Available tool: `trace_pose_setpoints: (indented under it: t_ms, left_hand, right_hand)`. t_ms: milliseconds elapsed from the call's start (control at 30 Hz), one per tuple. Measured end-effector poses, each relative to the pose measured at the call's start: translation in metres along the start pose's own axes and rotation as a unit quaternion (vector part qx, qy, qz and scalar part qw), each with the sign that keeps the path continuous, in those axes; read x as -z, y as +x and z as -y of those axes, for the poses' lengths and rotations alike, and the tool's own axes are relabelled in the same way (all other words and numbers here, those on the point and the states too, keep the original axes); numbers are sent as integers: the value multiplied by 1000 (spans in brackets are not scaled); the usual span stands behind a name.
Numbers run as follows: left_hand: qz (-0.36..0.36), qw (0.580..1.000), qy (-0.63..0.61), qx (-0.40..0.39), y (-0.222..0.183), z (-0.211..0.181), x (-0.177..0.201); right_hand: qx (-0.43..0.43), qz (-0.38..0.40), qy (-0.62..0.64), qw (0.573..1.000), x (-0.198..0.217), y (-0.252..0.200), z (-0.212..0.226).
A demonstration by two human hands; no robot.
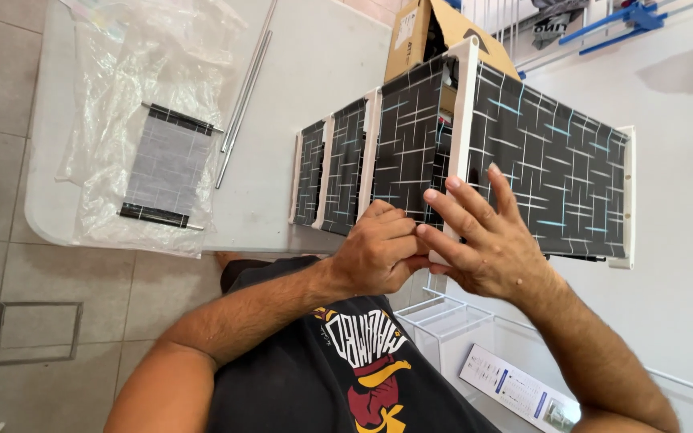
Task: Assembling a multi-tiered shoe rack by connecting metal rods, plastic joints, and fabric shelves.
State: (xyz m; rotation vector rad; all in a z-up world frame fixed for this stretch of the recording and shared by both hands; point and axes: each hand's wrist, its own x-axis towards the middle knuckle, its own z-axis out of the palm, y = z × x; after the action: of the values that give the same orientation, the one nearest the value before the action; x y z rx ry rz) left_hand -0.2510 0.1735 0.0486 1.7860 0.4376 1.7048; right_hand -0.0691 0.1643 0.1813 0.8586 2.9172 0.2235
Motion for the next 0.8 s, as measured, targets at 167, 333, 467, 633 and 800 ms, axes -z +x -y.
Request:
trace_pose_setpoints:
  t_ms: [167,333,467,633,800]
  left_hand:
    - [-2,1000,-2,-22,4,-3,5]
    - [-2,1000,-24,-18,2,-2,4]
    - [-4,1000,2,-19,0,3,1]
    - [3,1000,8,10,-5,0,-2]
    - [5,1000,26,4,-12,3,-3]
  right_hand:
    - [6,-8,-20,1000,6,10,1]
    - [10,-19,-18,1000,7,12,3]
    - [-2,-13,-2,1000,5,12,6]
    - [-1,-1,-6,1000,2,8,6]
    - [14,13,-20,1000,13,15,0]
